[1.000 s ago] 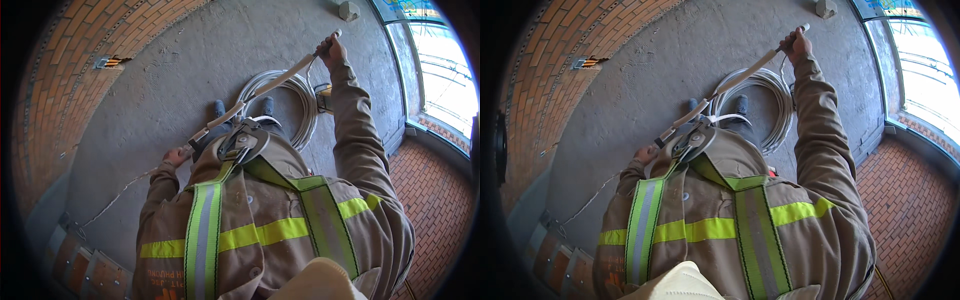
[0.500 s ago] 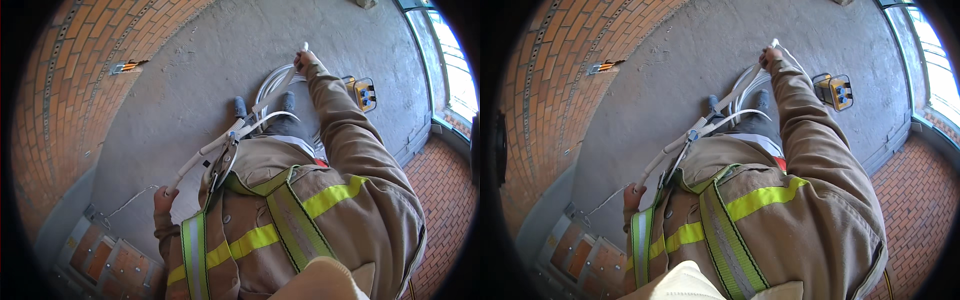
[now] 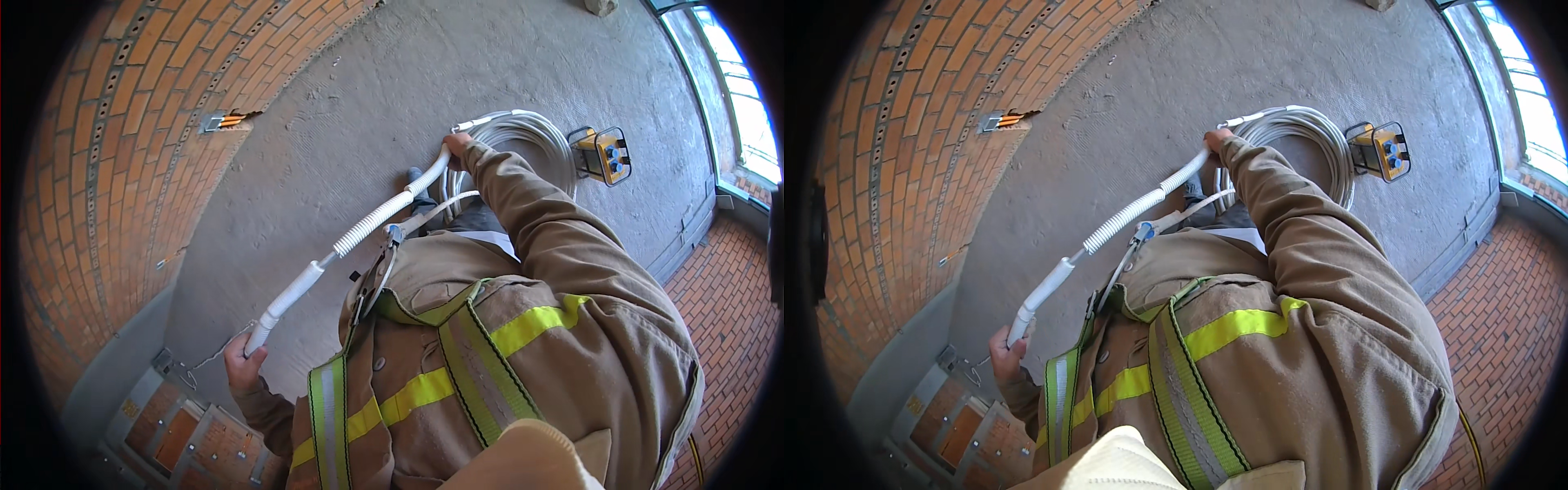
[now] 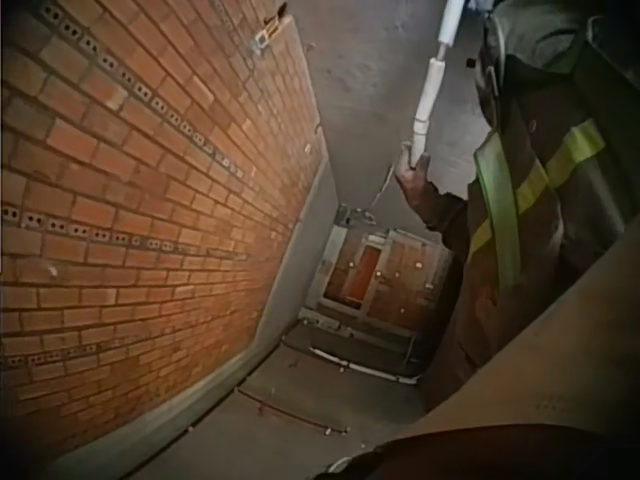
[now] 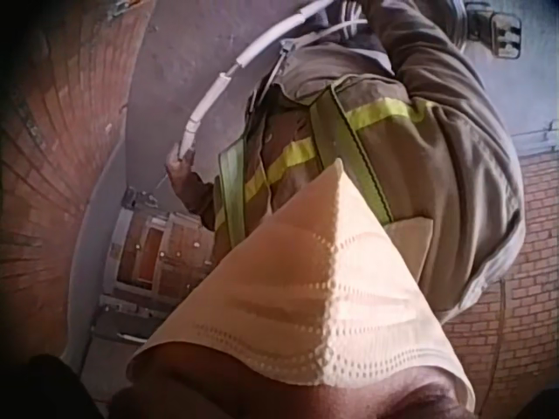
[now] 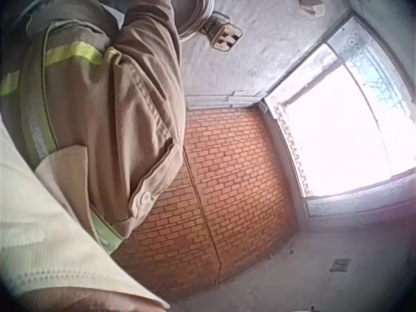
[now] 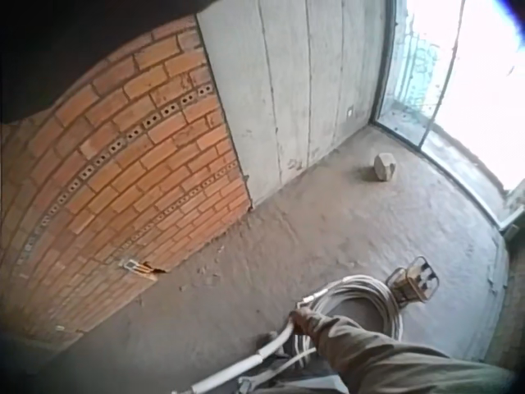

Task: The recorder is uncoiling and organizing white flexible conduit on a construction site floor.

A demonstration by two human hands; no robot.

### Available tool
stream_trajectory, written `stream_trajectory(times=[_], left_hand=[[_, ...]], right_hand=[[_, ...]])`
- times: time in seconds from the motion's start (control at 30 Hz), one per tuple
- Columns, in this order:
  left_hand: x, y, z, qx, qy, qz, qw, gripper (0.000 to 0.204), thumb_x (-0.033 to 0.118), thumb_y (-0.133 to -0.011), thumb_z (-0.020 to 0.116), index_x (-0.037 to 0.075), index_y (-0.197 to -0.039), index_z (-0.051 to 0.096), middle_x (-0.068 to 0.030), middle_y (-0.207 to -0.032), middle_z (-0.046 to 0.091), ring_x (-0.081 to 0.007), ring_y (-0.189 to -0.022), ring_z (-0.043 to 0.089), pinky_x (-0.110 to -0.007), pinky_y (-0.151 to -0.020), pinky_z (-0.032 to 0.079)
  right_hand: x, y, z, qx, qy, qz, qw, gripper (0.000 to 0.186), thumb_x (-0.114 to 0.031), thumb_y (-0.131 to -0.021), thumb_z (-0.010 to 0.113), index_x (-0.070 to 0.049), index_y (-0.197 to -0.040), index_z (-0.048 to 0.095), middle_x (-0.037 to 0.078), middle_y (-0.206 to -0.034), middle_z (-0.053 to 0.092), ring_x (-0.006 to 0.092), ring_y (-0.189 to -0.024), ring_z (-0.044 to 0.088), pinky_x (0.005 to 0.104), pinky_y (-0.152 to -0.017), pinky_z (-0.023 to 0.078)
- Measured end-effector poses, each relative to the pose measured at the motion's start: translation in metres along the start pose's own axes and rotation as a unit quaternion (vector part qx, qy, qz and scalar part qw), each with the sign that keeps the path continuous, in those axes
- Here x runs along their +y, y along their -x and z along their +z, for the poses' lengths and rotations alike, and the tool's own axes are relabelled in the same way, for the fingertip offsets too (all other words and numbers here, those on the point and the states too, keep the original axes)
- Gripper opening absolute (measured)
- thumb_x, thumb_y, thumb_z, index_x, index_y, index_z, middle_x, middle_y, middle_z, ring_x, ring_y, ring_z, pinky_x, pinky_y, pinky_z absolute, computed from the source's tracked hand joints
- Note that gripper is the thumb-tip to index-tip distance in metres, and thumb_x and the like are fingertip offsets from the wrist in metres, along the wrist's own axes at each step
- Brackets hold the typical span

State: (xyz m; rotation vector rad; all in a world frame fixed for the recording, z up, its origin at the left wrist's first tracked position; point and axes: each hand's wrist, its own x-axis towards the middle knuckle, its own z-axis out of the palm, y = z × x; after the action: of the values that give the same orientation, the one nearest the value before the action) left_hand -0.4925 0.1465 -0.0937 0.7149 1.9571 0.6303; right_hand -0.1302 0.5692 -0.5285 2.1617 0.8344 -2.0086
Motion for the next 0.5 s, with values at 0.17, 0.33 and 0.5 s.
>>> stream_trajectory(times=[0.17,0.33,0.5], left_hand=[[0.008,-0.029,0.013,-0.048,-0.084,0.040,0.995,0.039,0.033,-0.082,0.078,-0.001,-0.077,0.058,-0.0015,-0.064,0.047,-0.0096,-0.060,0.040,-0.029,-0.053,0.034],[0.046,-0.047,0.036,-0.073,-0.156,0.066,0.983,0.041,0.036,-0.084,0.076,0.000,-0.077,0.057,-0.0035,-0.064,0.047,-0.0101,-0.062,0.041,-0.031,-0.055,0.037],[0.079,-0.047,0.057,-0.133,-0.174,0.097,0.971,0.037,0.034,-0.086,0.073,0.000,-0.084,0.060,-0.0048,-0.068,0.051,-0.0110,-0.067,0.045,-0.031,-0.060,0.041]], right_hand=[[-0.010,0.059,0.016,-0.026,0.061,-0.006,0.998,0.027,-0.029,-0.092,0.059,-0.004,-0.100,0.065,0.010,-0.087,0.065,0.0254,-0.063,0.064,0.0401,-0.052,0.055],[-0.005,0.129,0.029,-0.061,0.161,-0.146,0.974,0.031,-0.028,-0.089,0.064,-0.006,-0.111,0.065,0.009,-0.092,0.065,0.0222,-0.074,0.064,0.0353,-0.063,0.055],[-0.016,0.248,0.037,-0.154,0.185,-0.368,0.898,0.040,-0.024,-0.087,0.069,-0.009,-0.124,0.064,0.005,-0.094,0.064,0.0153,-0.084,0.061,0.0293,-0.077,0.051]])
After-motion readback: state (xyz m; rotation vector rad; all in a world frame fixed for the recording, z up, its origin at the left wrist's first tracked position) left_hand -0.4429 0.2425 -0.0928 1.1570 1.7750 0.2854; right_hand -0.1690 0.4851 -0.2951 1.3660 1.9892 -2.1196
